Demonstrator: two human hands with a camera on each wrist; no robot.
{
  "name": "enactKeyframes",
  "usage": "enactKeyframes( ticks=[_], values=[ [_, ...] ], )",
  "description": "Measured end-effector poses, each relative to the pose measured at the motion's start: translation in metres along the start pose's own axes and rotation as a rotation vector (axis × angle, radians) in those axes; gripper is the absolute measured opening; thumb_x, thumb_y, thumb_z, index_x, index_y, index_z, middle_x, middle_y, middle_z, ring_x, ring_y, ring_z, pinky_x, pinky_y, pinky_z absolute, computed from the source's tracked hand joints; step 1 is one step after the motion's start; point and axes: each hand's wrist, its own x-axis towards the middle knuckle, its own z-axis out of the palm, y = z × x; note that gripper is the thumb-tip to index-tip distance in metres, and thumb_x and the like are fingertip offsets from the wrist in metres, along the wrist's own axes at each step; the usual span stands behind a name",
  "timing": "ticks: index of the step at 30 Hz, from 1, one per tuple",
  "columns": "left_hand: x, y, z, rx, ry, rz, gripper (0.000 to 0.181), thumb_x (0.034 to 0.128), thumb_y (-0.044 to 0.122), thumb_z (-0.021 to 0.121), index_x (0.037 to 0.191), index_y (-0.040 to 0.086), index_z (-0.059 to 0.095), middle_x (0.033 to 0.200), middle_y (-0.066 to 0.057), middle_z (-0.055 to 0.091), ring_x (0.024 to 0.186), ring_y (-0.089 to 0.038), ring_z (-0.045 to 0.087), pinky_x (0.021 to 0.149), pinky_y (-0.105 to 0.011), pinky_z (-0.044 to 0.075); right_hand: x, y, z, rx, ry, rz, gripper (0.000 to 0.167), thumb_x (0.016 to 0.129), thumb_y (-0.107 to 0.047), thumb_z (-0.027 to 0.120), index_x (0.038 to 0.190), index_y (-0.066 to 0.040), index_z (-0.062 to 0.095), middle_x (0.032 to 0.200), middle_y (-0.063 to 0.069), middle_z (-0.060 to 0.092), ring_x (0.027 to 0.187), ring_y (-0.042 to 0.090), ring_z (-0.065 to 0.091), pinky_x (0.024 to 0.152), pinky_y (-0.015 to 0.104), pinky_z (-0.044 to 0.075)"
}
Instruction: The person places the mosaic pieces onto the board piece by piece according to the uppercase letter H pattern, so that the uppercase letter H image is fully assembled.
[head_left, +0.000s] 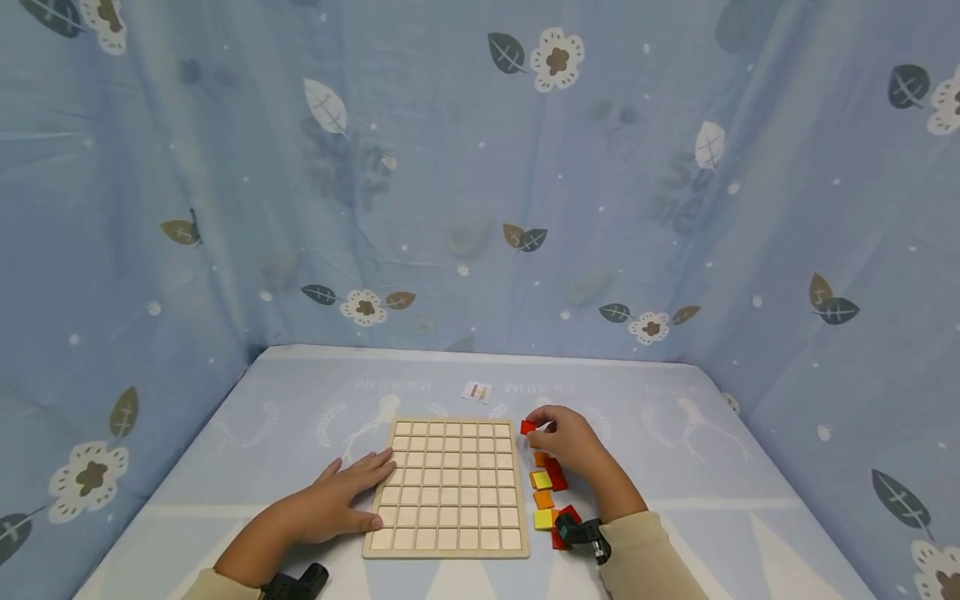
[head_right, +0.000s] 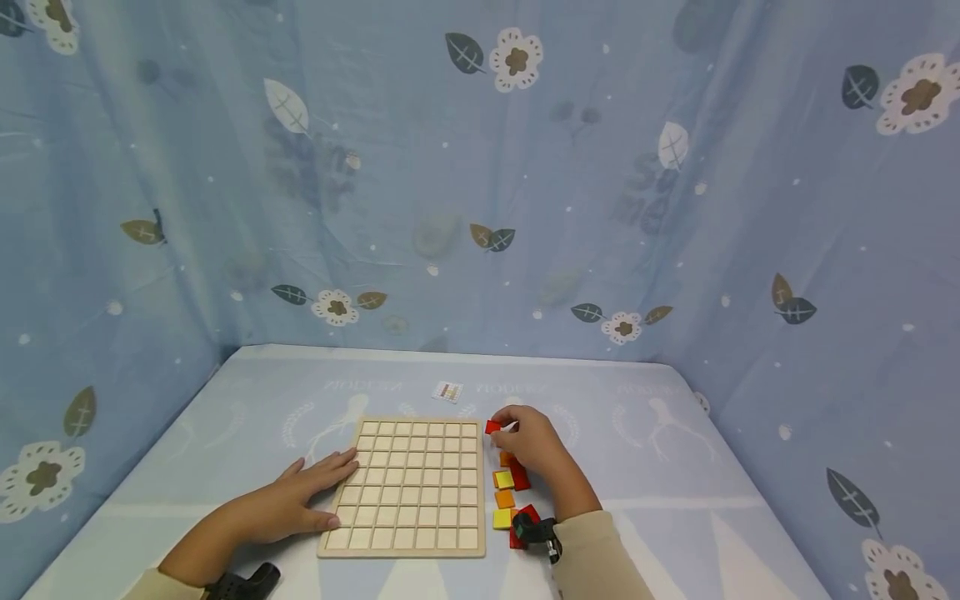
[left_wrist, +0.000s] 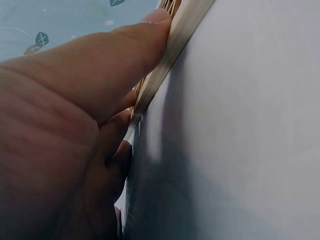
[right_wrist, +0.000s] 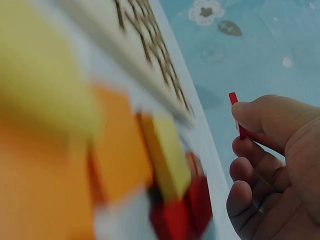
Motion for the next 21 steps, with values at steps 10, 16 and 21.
enactKeyframes(
  ticks=[10, 16, 21],
  values=[
    [0.003, -0.001, -0.001, 0.005, -0.002, 0.010, 0.092, 0.0931, 0.050, 0.075, 0.165, 0.010, 0.034, 0.175, -0.014, 0.017, 0.160, -0.046, 0.014, 0.118, -0.078, -0.008, 0.012, -0.028, 0.021, 0.001, -0.038, -0.117, 0.019, 0.097, -0.029, 0.078, 0.116, -0.024, 0.075, 0.112, -0.001, 0.068, 0.090, 0.019, 0.060, 0.070, 0.032, 0.054],
    [0.005, -0.002, 0.000, 0.004, 0.007, 0.007, 0.092, 0.0923, 0.051, 0.075, 0.165, 0.012, 0.035, 0.176, -0.012, 0.017, 0.161, -0.045, 0.013, 0.120, -0.077, -0.007, 0.014, -0.039, 0.033, 0.033, -0.043, -0.167, 0.019, 0.099, -0.029, 0.076, 0.117, -0.024, 0.074, 0.114, -0.002, 0.068, 0.091, 0.018, 0.061, 0.071, 0.033, 0.055],
    [0.003, -0.004, 0.000, -0.002, 0.001, 0.003, 0.093, 0.0922, 0.052, 0.075, 0.165, 0.012, 0.034, 0.176, -0.012, 0.017, 0.161, -0.045, 0.013, 0.119, -0.077, -0.008, 0.013, -0.051, 0.045, 0.054, -0.060, -0.184, 0.021, 0.099, -0.027, 0.076, 0.119, -0.021, 0.075, 0.117, 0.000, 0.068, 0.095, 0.018, 0.061, 0.071, 0.034, 0.055]
  ],
)
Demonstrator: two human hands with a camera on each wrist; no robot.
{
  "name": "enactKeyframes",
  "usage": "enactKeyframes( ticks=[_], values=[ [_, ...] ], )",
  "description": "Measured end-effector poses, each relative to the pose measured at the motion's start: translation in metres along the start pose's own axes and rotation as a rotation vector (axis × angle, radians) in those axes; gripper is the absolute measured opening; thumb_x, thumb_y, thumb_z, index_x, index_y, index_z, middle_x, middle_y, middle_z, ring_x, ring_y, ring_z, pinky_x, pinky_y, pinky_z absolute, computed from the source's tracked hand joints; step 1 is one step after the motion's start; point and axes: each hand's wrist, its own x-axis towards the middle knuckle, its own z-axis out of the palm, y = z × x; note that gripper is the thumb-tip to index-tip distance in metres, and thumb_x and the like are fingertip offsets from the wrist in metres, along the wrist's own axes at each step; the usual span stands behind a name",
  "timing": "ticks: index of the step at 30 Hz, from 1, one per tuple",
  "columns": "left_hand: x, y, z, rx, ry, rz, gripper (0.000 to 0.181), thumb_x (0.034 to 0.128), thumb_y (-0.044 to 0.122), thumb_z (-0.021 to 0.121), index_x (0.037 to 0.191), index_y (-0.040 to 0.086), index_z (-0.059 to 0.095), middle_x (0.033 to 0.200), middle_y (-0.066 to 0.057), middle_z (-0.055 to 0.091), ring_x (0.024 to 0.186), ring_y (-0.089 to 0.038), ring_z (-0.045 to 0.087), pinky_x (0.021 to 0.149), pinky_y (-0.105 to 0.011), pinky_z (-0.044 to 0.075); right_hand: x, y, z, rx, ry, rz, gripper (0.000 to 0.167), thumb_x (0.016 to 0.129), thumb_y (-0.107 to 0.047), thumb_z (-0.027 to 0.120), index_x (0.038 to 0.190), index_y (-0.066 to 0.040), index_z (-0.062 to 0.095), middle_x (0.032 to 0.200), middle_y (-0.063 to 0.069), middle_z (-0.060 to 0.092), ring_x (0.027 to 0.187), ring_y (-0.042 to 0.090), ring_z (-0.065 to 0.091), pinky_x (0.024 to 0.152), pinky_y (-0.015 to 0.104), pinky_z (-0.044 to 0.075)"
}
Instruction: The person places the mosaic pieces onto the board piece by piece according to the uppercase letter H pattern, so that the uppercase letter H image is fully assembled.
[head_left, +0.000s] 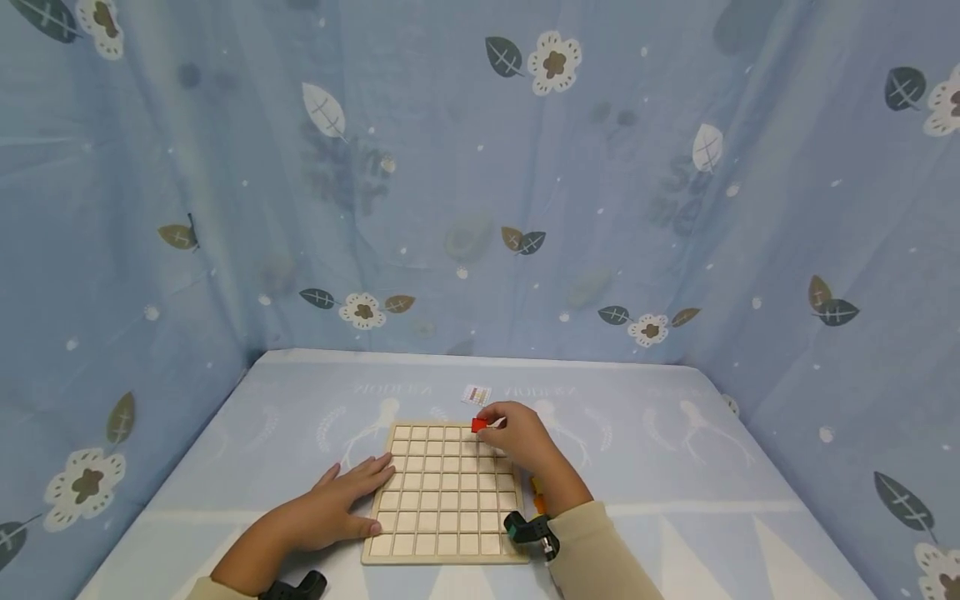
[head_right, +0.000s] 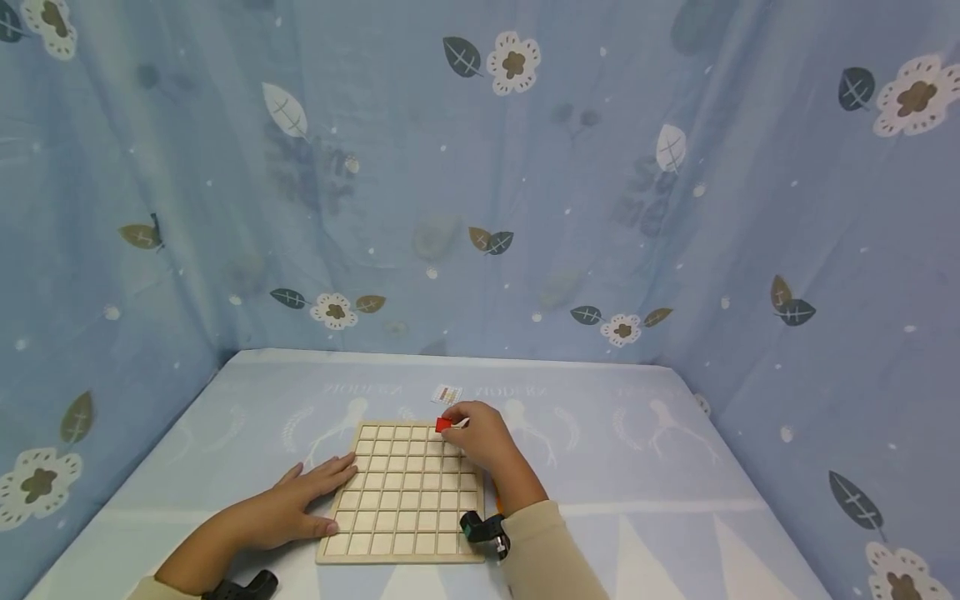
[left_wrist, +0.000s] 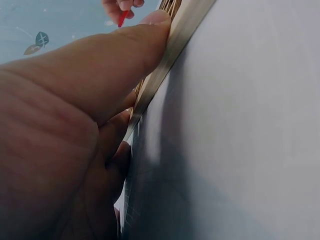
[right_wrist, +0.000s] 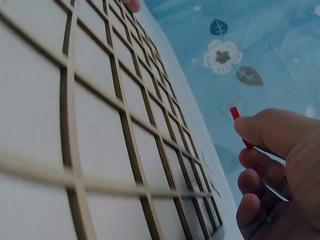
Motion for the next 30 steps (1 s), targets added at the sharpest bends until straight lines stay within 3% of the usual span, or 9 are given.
enactKeyframes(
  ticks=[9, 19, 30],
  values=[
    [0.000, 0.003, 0.001, -0.003, 0.011, -0.001, 0.092, 0.0918, 0.051, 0.076, 0.165, 0.012, 0.036, 0.175, -0.012, 0.017, 0.160, -0.045, 0.013, 0.120, -0.077, -0.008, 0.008, -0.011, 0.023, 0.025, -0.021, -0.033, 0.017, 0.098, -0.026, 0.077, 0.114, -0.020, 0.076, 0.113, -0.001, 0.069, 0.096, 0.018, 0.062, 0.073, 0.034, 0.055],
    [-0.002, 0.005, -0.001, 0.002, 0.021, -0.002, 0.090, 0.0927, 0.049, 0.076, 0.164, 0.011, 0.036, 0.175, -0.013, 0.018, 0.160, -0.047, 0.013, 0.120, -0.077, -0.007, 0.009, -0.026, 0.050, 0.080, -0.047, -0.008, 0.018, 0.096, -0.024, 0.078, 0.114, -0.021, 0.076, 0.109, -0.001, 0.069, 0.097, 0.018, 0.064, 0.075, 0.036, 0.056],
    [-0.003, 0.007, -0.001, -0.008, 0.004, -0.015, 0.090, 0.0925, 0.048, 0.077, 0.165, 0.012, 0.036, 0.175, -0.013, 0.018, 0.160, -0.048, 0.013, 0.119, -0.077, -0.008, 0.012, -0.030, 0.071, -0.032, -0.028, 0.023, 0.019, 0.096, -0.021, 0.079, 0.114, -0.020, 0.077, 0.107, -0.004, 0.072, 0.091, 0.013, 0.064, 0.079, 0.036, 0.057]
  ],
)
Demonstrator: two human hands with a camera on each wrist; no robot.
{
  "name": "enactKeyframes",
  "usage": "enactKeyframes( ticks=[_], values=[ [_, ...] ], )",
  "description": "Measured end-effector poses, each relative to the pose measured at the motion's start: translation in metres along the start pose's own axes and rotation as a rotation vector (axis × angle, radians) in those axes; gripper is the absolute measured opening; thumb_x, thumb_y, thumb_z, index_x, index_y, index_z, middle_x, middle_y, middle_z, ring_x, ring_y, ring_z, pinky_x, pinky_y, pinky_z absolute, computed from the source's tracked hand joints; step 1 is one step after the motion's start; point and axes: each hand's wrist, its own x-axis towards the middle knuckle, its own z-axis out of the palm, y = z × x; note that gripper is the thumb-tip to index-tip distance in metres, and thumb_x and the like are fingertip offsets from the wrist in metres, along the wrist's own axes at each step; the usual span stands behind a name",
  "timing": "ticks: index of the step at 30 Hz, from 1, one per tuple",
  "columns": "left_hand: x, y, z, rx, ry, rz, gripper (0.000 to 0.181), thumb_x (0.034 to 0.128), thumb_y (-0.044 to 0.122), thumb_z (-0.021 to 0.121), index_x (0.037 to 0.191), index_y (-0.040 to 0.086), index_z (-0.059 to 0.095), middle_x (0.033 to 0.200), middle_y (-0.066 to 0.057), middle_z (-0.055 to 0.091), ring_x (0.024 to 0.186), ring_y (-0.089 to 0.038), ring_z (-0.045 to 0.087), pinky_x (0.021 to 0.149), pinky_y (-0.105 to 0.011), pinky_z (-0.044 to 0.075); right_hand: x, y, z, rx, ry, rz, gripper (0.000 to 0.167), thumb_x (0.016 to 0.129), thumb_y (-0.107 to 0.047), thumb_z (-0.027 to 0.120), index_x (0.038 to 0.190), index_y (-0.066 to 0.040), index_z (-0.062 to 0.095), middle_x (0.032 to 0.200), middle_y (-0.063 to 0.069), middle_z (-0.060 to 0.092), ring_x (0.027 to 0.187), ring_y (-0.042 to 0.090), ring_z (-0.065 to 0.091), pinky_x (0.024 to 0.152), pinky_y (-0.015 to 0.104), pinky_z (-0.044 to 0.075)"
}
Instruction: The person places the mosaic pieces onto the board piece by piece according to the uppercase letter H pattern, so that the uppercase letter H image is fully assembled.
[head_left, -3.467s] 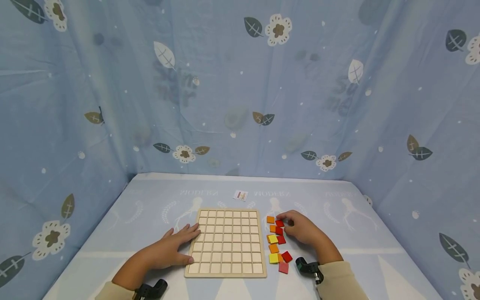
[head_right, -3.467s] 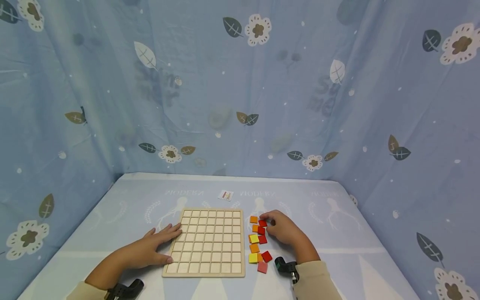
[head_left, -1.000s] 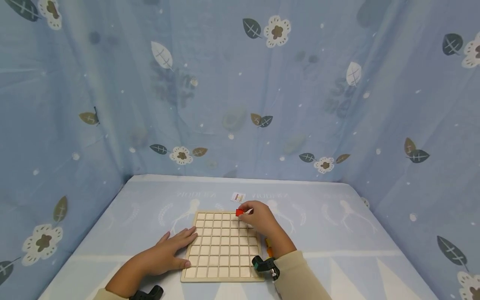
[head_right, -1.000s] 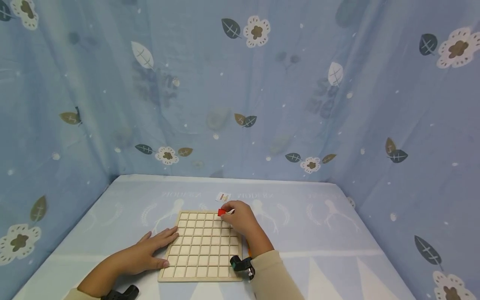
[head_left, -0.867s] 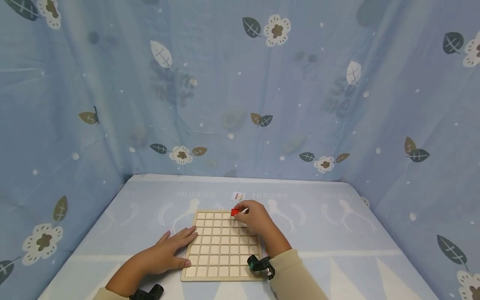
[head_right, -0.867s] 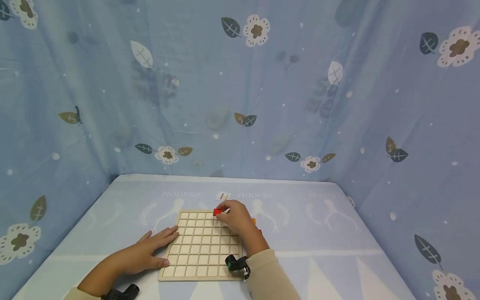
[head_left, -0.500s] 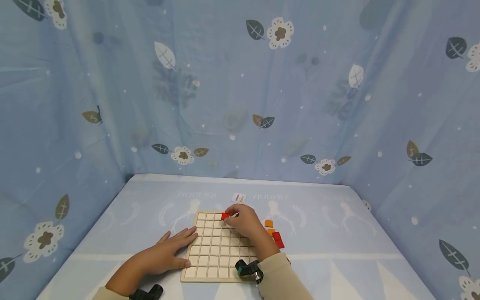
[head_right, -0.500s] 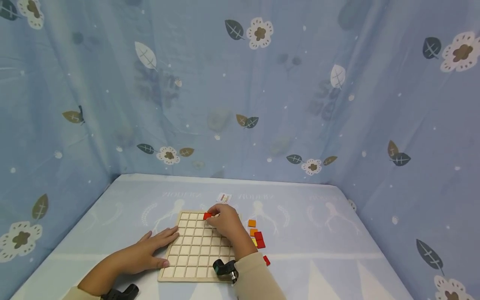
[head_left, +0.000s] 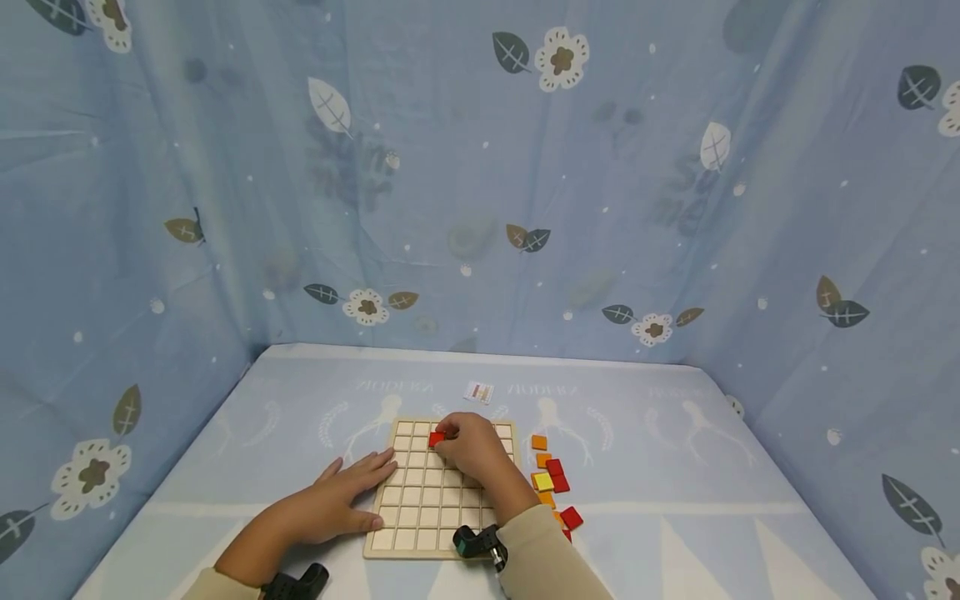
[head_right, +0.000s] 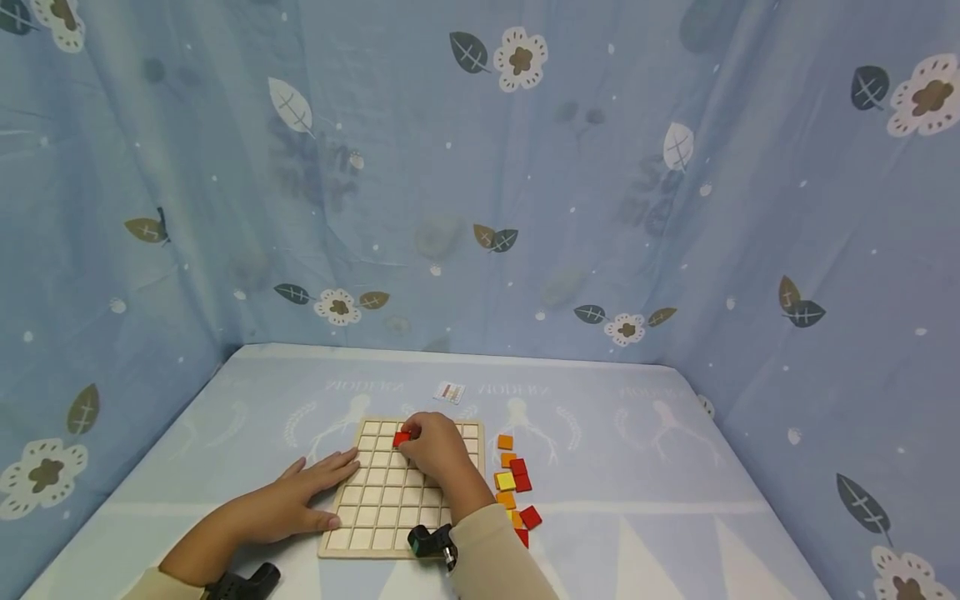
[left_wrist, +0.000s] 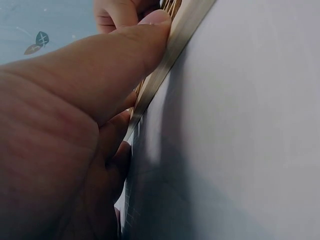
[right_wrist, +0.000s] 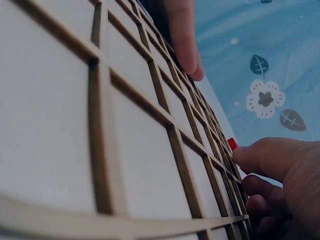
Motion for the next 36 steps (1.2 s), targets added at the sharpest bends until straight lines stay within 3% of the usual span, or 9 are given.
enactKeyframes(
  ticks=[8, 17, 26, 36],
  values=[
    [0.002, -0.005, 0.001, 0.010, 0.000, 0.002, 0.092, 0.0923, 0.050, 0.076, 0.166, 0.013, 0.034, 0.176, -0.012, 0.017, 0.160, -0.046, 0.013, 0.119, -0.077, -0.007, -0.001, -0.001, 0.002, -0.039, 0.005, 0.007, 0.020, 0.095, -0.020, 0.078, 0.115, -0.018, 0.078, 0.114, 0.000, 0.070, 0.096, 0.017, 0.065, 0.084, 0.040, 0.058],
    [0.001, -0.006, 0.002, 0.013, -0.002, 0.001, 0.092, 0.0926, 0.051, 0.075, 0.166, 0.013, 0.033, 0.176, -0.011, 0.017, 0.161, -0.045, 0.013, 0.120, -0.077, -0.008, -0.002, -0.001, 0.004, -0.088, 0.008, 0.005, 0.021, 0.096, -0.019, 0.076, 0.116, -0.019, 0.078, 0.115, 0.000, 0.067, 0.095, 0.017, 0.061, 0.082, 0.038, 0.056],
    [0.003, -0.003, 0.000, 0.010, -0.008, 0.019, 0.091, 0.0943, 0.049, 0.074, 0.166, 0.011, 0.032, 0.176, -0.014, 0.016, 0.160, -0.047, 0.012, 0.119, -0.078, -0.008, -0.004, 0.003, 0.000, -0.083, 0.008, -0.008, 0.023, 0.098, -0.021, 0.075, 0.120, -0.018, 0.077, 0.115, 0.000, 0.065, 0.098, 0.017, 0.061, 0.085, 0.039, 0.055],
    [0.003, -0.006, 0.001, 0.026, -0.017, -0.002, 0.091, 0.0942, 0.051, 0.074, 0.166, 0.013, 0.033, 0.176, -0.010, 0.015, 0.161, -0.044, 0.012, 0.119, -0.077, -0.008, -0.009, 0.007, -0.007, -0.031, -0.027, -0.036, 0.025, 0.099, -0.022, 0.073, 0.124, -0.018, 0.075, 0.116, -0.001, 0.065, 0.099, 0.016, 0.062, 0.083, 0.036, 0.055]
  ],
)
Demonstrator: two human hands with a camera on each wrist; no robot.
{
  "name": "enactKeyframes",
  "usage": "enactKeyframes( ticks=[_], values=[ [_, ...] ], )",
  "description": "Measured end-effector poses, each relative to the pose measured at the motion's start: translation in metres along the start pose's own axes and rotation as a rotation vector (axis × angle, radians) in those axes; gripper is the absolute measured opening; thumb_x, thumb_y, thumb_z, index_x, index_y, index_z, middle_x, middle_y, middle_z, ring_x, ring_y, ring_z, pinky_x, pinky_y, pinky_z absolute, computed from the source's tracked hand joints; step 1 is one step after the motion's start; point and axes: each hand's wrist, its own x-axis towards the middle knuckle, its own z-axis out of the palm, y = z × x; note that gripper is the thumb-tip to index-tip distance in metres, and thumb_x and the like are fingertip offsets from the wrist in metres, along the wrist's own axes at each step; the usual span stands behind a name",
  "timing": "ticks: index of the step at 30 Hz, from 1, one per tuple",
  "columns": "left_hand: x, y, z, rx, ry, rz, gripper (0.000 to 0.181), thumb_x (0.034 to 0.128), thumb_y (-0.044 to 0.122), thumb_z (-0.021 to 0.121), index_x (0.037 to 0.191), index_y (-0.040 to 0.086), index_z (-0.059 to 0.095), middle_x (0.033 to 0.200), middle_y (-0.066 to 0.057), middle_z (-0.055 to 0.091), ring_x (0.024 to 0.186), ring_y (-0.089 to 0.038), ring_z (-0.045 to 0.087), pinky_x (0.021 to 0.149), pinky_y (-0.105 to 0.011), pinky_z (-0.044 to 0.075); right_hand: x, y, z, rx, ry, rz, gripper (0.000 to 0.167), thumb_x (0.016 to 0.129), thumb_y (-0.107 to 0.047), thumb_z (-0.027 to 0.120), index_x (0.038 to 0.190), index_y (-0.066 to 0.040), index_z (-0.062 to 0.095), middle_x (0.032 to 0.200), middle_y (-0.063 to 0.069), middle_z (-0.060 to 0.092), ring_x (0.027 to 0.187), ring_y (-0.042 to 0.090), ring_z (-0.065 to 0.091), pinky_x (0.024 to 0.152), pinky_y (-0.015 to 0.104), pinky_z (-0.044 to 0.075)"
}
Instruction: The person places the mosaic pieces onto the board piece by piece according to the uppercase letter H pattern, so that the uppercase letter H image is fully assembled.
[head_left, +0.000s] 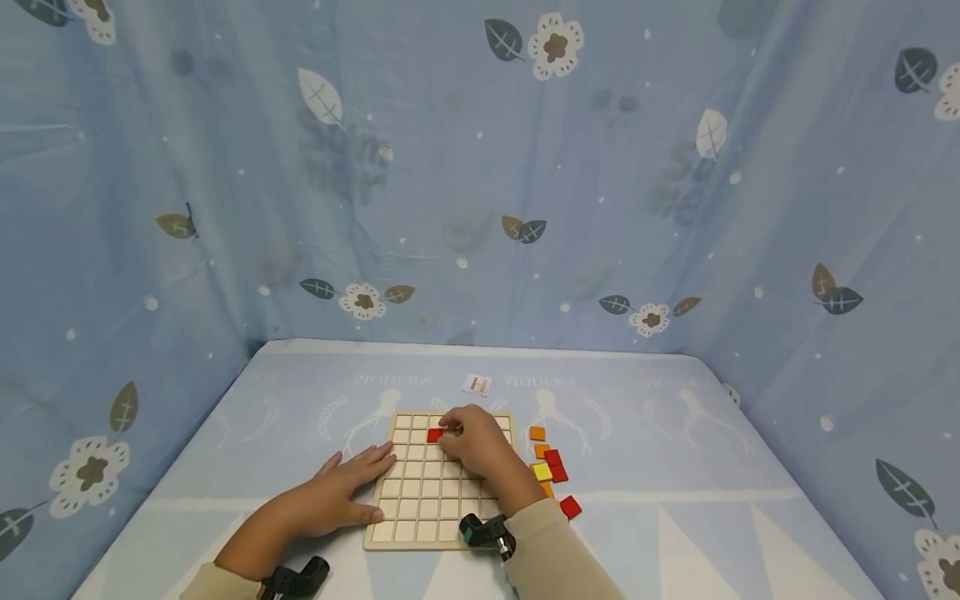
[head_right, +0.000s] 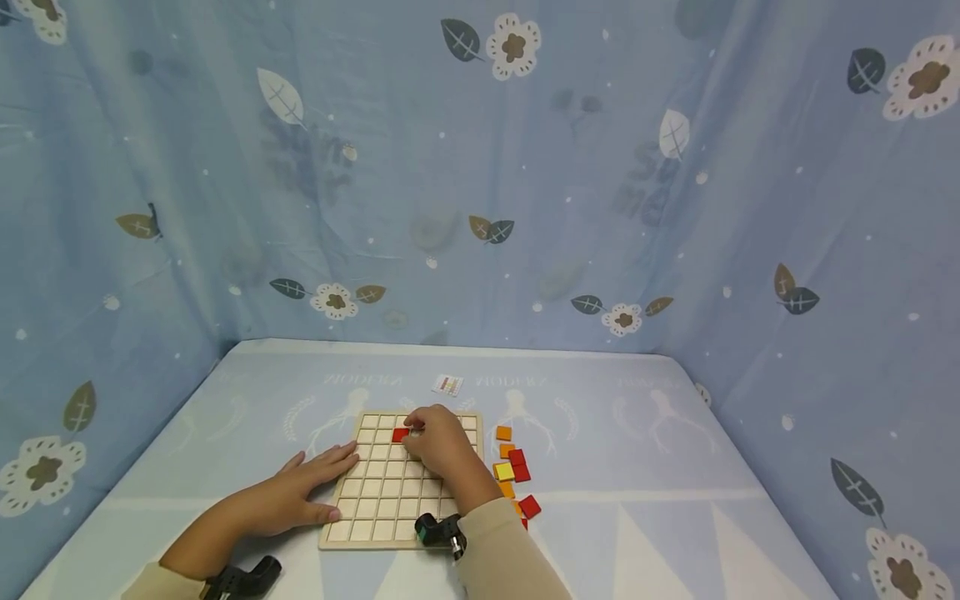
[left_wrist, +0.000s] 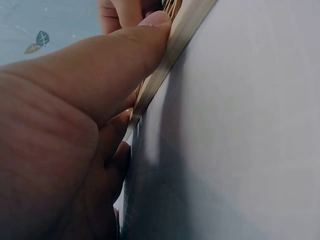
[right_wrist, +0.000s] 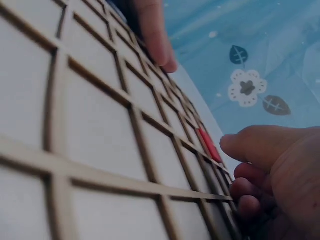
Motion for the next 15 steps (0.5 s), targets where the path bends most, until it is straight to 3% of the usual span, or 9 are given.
enactKeyframes(
  ticks=[6, 15],
  values=[
    [-0.001, 0.000, 0.000, -0.001, 0.002, -0.003, 0.092, 0.0938, 0.052, 0.073, 0.166, 0.013, 0.033, 0.176, -0.010, 0.015, 0.161, -0.044, 0.011, 0.119, -0.077, -0.009, -0.009, 0.002, -0.018, 0.018, 0.004, -0.009, 0.028, 0.102, -0.026, 0.072, 0.128, -0.017, 0.073, 0.128, 0.003, 0.064, 0.109, 0.020, 0.066, 0.081, 0.036, 0.059],
    [0.001, 0.001, 0.000, 0.004, -0.003, 0.001, 0.092, 0.0940, 0.052, 0.073, 0.166, 0.013, 0.032, 0.176, -0.010, 0.014, 0.161, -0.044, 0.012, 0.119, -0.077, -0.008, -0.032, 0.019, -0.063, -0.043, 0.026, -0.007, 0.030, 0.102, -0.023, 0.071, 0.131, -0.013, 0.071, 0.125, 0.004, 0.064, 0.104, 0.020, 0.063, 0.076, 0.034, 0.057]
  ],
)
